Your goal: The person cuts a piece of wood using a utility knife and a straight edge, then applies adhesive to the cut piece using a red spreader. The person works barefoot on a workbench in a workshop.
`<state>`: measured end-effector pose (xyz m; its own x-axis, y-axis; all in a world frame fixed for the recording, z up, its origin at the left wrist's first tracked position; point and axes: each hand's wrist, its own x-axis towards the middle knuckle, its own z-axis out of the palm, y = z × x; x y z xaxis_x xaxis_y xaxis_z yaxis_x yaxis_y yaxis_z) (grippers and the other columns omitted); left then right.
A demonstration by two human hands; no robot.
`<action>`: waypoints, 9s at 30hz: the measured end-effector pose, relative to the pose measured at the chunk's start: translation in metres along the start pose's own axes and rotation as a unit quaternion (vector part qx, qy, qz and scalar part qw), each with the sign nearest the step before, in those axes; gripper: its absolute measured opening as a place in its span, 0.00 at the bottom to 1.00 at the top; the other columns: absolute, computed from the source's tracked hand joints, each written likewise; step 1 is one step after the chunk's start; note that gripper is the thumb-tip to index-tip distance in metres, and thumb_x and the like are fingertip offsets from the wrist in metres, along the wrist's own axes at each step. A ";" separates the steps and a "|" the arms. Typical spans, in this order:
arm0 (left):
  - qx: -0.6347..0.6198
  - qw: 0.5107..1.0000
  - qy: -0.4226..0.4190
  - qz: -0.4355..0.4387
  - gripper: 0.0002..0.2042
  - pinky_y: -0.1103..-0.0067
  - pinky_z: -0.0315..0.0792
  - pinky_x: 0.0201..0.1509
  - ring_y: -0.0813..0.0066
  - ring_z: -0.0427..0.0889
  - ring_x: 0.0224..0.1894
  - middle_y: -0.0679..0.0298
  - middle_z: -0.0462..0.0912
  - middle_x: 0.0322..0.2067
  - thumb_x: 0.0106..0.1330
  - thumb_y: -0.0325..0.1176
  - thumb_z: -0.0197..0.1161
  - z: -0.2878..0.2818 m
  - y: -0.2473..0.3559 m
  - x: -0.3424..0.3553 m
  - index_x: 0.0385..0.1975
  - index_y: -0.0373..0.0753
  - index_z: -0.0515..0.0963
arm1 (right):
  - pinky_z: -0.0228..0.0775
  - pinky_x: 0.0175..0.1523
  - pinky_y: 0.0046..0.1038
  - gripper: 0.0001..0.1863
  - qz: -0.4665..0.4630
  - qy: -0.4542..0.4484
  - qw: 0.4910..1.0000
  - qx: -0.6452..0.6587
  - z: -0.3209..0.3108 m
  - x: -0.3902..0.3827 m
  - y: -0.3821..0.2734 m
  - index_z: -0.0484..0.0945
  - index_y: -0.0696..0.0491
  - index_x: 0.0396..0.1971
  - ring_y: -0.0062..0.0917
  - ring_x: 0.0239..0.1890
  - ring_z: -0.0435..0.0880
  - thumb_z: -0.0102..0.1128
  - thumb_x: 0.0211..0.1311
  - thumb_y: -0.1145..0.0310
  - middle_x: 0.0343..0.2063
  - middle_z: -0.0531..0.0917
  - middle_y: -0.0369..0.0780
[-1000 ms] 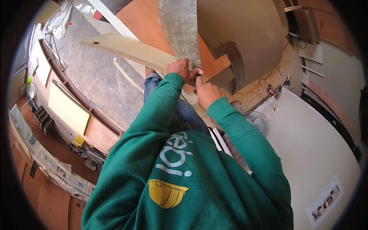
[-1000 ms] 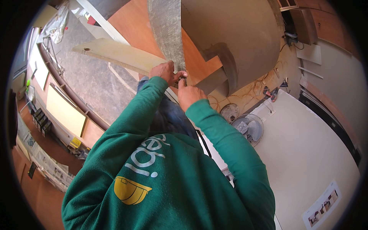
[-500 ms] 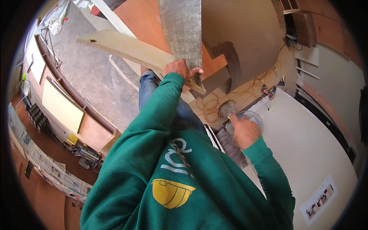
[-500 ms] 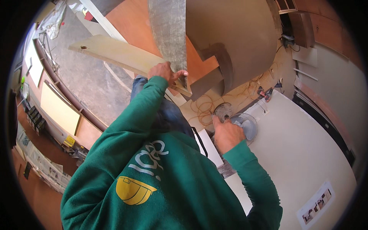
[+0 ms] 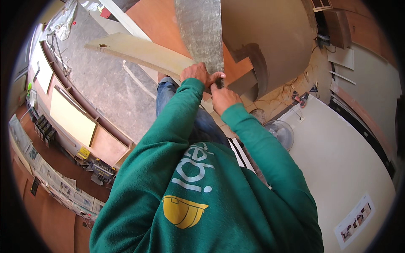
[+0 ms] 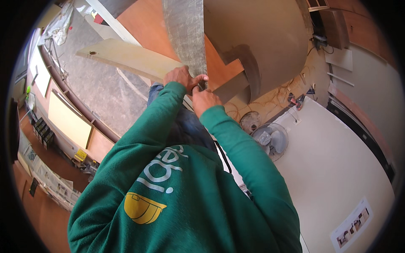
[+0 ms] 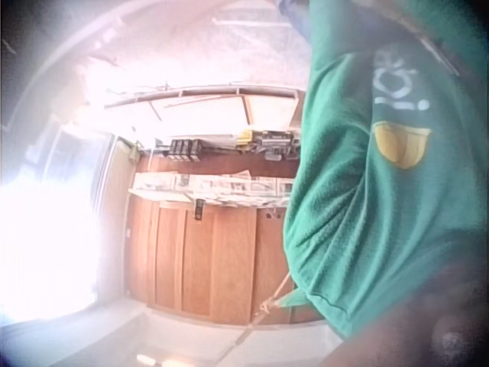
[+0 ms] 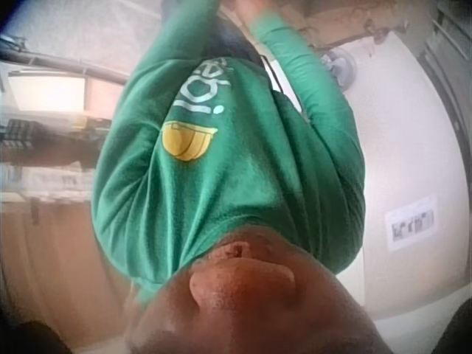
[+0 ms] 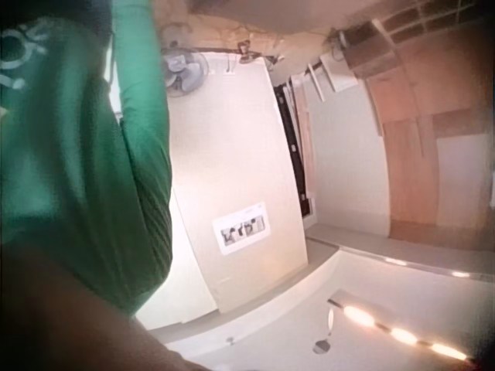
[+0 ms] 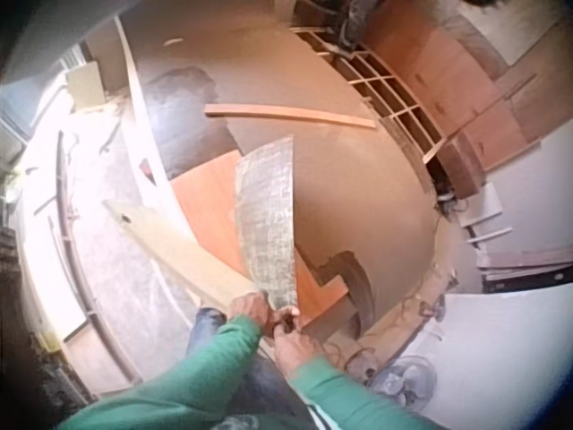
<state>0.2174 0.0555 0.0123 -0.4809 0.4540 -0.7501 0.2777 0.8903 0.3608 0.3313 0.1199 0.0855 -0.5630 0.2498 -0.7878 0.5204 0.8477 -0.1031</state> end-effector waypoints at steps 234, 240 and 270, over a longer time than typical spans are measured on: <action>0.283 0.907 -0.127 0.285 0.47 0.31 0.35 0.74 0.35 0.38 0.79 0.67 0.52 0.79 0.57 0.30 0.54 0.129 0.117 0.022 0.80 0.60 0.44 | 0.78 0.60 0.43 0.20 0.050 -0.055 0.973 0.220 0.091 0.027 0.186 0.82 0.52 0.56 0.45 0.59 0.82 0.50 0.72 0.62 0.59 0.81 0.49; 0.274 0.910 -0.148 0.275 0.47 0.31 0.36 0.74 0.36 0.39 0.79 0.68 0.51 0.79 0.56 0.31 0.54 0.119 0.114 0.016 0.80 0.59 0.43 | 0.79 0.57 0.43 0.23 0.188 -0.077 0.959 0.198 0.142 -0.106 0.237 0.76 0.53 0.62 0.46 0.54 0.83 0.51 0.66 0.73 0.51 0.81 0.53; 0.280 0.908 -0.142 0.278 0.50 0.32 0.36 0.74 0.39 0.40 0.80 0.72 0.42 0.81 0.54 0.33 0.58 0.130 0.094 0.021 0.80 0.58 0.40 | 0.78 0.58 0.44 0.31 0.031 0.062 0.972 0.223 0.187 0.001 0.221 0.63 0.35 0.72 0.47 0.57 0.79 0.45 0.71 0.72 0.52 0.76 0.52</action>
<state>0.3416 0.1444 -0.0413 0.0751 0.7295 -0.6798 0.8294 0.3327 0.4487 0.5656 0.2198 -0.0514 -0.5814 0.3718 -0.7237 0.7660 0.5499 -0.3329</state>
